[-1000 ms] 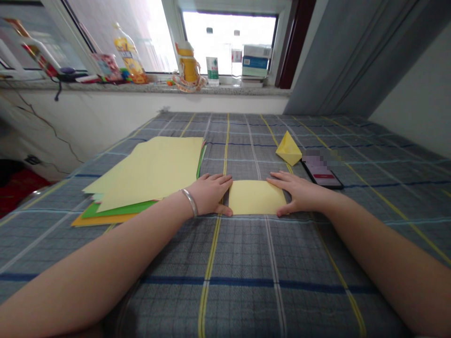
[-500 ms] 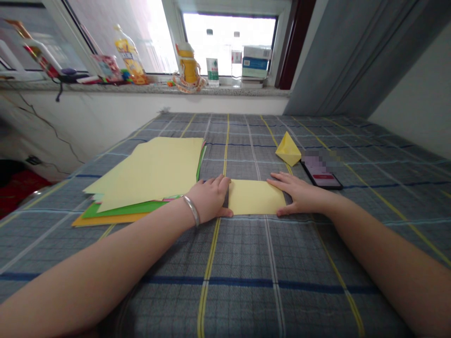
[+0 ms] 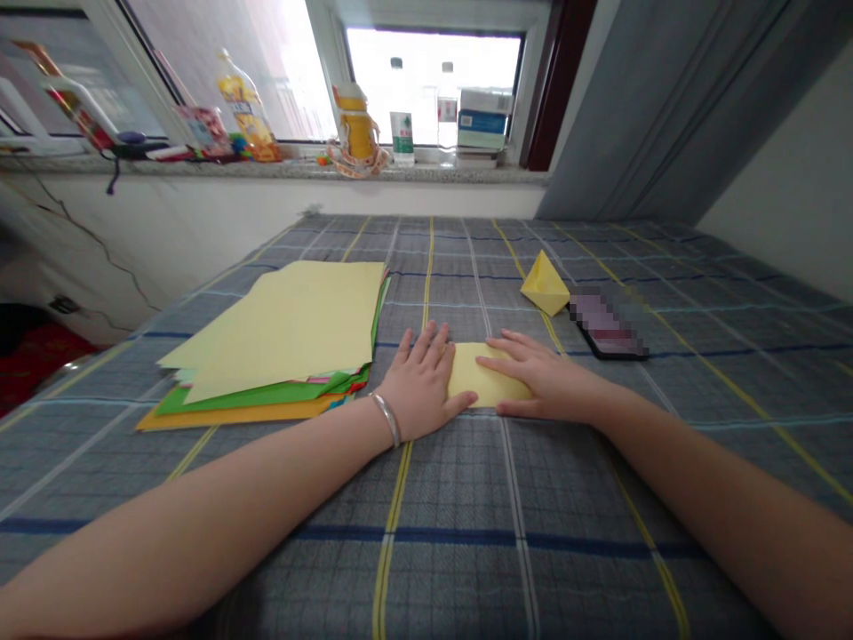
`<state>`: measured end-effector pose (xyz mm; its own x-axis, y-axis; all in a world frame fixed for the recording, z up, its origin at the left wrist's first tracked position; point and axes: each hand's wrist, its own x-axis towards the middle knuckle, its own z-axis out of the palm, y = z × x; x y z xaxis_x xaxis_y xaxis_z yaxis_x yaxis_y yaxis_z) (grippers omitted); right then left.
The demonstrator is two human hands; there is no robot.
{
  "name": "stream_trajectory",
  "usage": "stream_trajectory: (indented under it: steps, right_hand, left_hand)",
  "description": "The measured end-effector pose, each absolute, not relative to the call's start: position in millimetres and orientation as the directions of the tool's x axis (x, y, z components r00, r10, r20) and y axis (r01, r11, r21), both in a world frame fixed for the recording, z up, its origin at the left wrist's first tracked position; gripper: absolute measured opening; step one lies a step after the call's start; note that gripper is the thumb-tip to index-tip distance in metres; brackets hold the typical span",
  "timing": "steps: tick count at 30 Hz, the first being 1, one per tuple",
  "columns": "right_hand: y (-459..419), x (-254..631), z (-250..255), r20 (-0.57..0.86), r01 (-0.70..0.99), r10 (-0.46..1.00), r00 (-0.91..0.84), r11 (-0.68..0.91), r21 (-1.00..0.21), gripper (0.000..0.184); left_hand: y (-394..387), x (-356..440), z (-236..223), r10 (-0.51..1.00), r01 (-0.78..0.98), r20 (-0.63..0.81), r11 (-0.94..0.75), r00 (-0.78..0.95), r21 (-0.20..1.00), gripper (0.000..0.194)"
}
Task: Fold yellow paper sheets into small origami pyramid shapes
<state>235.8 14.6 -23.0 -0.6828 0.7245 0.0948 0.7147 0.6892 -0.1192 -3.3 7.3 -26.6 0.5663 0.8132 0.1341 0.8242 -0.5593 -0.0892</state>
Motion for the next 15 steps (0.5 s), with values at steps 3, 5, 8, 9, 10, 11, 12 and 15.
stream_trajectory:
  steps: [3,5,8,9,10,11,12,15]
  right_hand:
    - [13.3,231.2,-21.3,0.156,0.651,0.665,-0.73,0.747,-0.135,0.061]
    - [13.5,229.4,-19.4,0.188,0.615,0.634,-0.75,0.773,-0.152,0.056]
    - [12.2,227.0,-15.1,0.22,0.561,0.584,-0.781,0.812,-0.164,0.04]
    - [10.9,225.9,-13.5,0.234,0.543,0.564,-0.792,0.826,-0.152,0.033]
    - [9.1,224.6,-12.0,0.248,0.529,0.544,-0.802,0.839,-0.13,0.027]
    - [7.0,223.1,-10.7,0.253,0.52,0.527,-0.811,0.848,-0.101,0.023]
    - [4.6,221.4,-9.7,0.255,0.522,0.521,-0.815,0.85,-0.068,0.019]
    - [-2.2,216.0,-8.4,0.26,0.58,0.555,-0.79,0.814,0.028,0.015]
  left_hand:
    - [11.0,-3.4,-28.4,0.744,0.753,0.125,-0.657,0.657,-0.047,0.069]
    - [14.3,-4.5,-27.7,0.71,0.714,0.099,-0.7,0.697,-0.004,0.068]
    - [18.9,-6.0,-24.5,0.658,0.656,0.083,-0.752,0.748,0.056,0.069]
    - [20.3,-6.3,-23.0,0.633,0.629,0.087,-0.774,0.769,0.074,0.067]
    - [21.4,-6.4,-21.5,0.601,0.594,0.096,-0.799,0.794,0.094,0.064]
    - [22.4,-6.4,-19.8,0.561,0.55,0.11,-0.827,0.82,0.115,0.06]
    - [23.2,-6.3,-18.3,0.517,0.501,0.126,-0.854,0.847,0.137,0.053]
    - [23.8,-5.7,-14.7,0.412,0.377,0.177,-0.904,0.894,0.205,0.03]
